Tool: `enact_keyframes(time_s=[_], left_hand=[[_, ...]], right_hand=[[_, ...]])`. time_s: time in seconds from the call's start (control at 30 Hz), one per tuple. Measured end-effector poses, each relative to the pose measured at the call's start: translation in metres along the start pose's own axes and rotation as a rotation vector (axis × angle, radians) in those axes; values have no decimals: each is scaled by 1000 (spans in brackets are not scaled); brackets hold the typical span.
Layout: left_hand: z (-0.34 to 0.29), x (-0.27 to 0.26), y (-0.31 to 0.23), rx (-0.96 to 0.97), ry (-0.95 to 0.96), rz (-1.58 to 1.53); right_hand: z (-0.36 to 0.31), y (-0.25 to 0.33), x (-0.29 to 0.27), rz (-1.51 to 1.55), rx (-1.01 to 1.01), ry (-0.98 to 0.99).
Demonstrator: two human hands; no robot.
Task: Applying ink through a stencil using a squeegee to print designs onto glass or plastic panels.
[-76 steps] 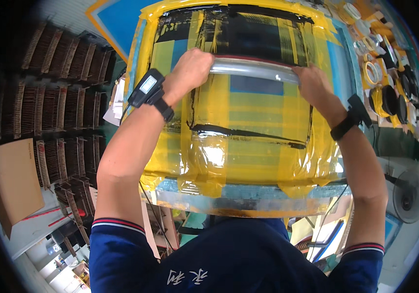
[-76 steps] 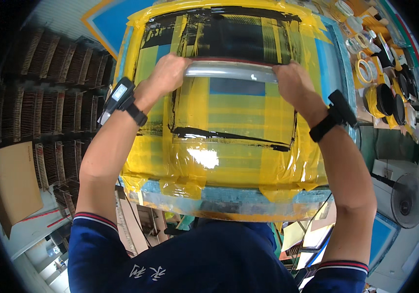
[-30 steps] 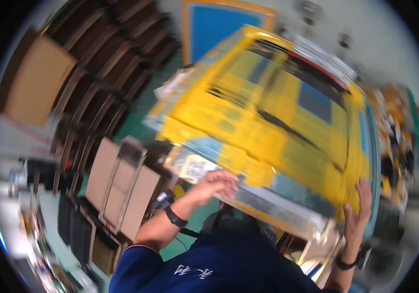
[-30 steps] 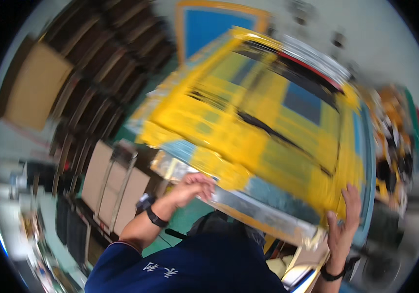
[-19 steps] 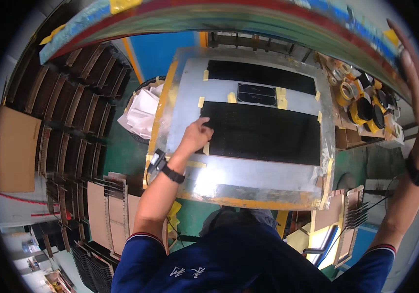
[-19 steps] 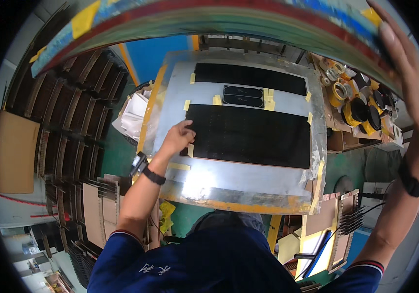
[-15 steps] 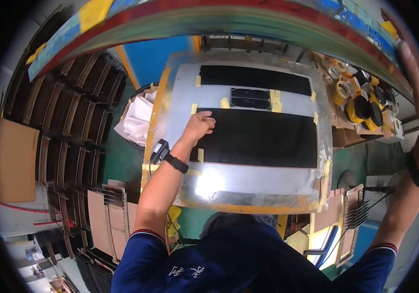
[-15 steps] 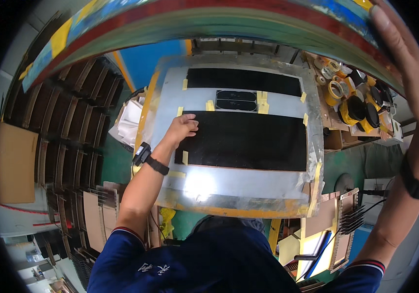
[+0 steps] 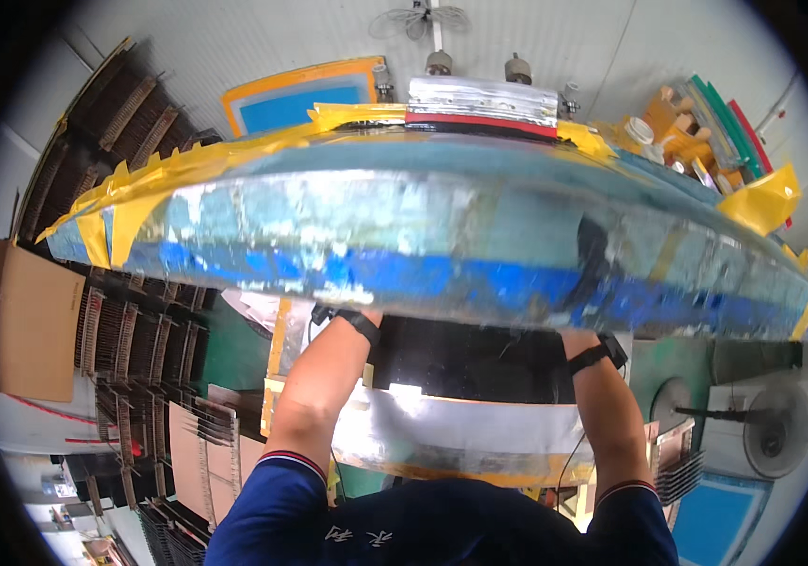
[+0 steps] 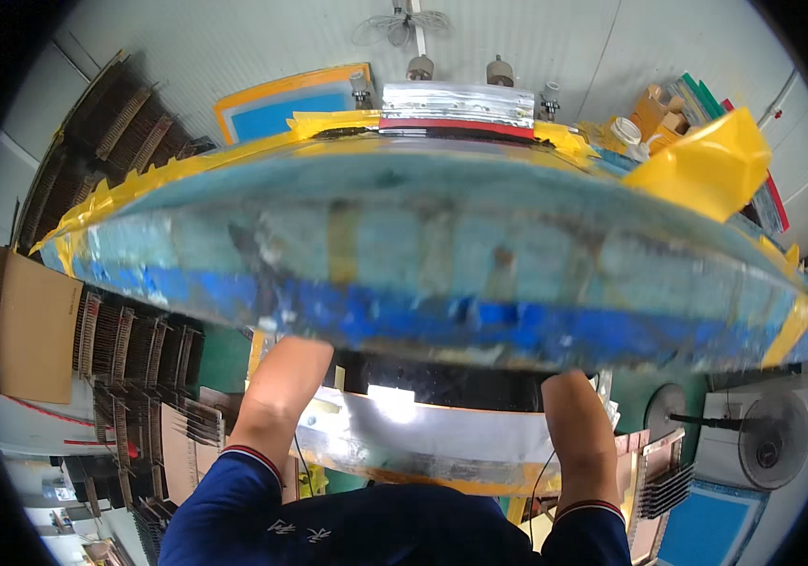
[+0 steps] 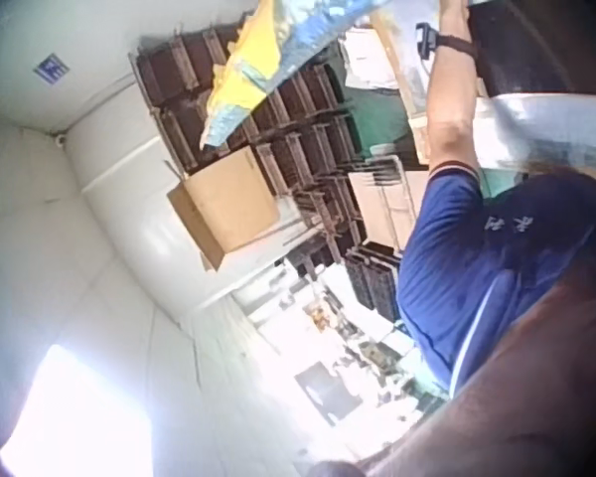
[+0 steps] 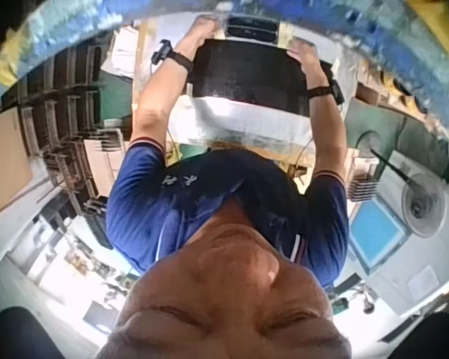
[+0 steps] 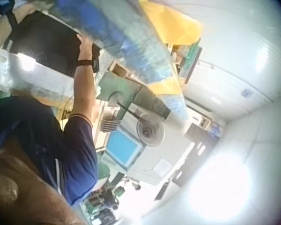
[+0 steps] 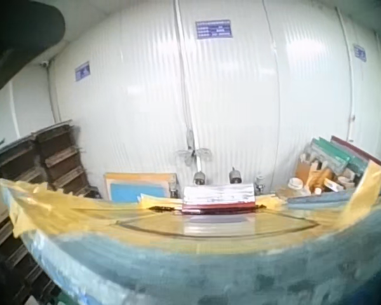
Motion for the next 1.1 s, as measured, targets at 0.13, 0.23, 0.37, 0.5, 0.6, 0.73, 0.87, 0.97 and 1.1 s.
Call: enact_keyframes(time_s=[0.13,0.23,0.37,0.5,0.6,0.73,0.87,0.97,1.1], left_hand=[[6,0,1,0,7,26],[10,3,0,6,11,40],[-16,7,-9,61,-3,11],[-121,-13,-6,115,-152,-231],[-229,-46,11,188,-188,-306],[-354,-90,58,239,-293,-293],[-460,-119,121,191,-398,-291],[-519,-133,163,120,-460,-221],[-576,-141,211,11,-521,-288]], right_hand=[[24,-5,-9,-29,31,53],[22,4,-5,-67,23,99],[-2,21,19,-198,-99,224],[-78,31,63,-337,-317,353],[-159,23,95,-270,-344,472],[-247,-18,146,-211,-304,643],[-313,-83,191,-217,-227,745],[-345,-125,218,-303,-129,801],[-379,-169,248,-386,-63,902]])
Point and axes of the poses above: each hand's wrist, its own z-axis towards the middle knuckle, its own x-axis out of the palm, y = z × x, the point moved 3 cm from there along z, towards the middle knuckle, and after that the axes turned 8 degrees about z, right-handed, at the moved point
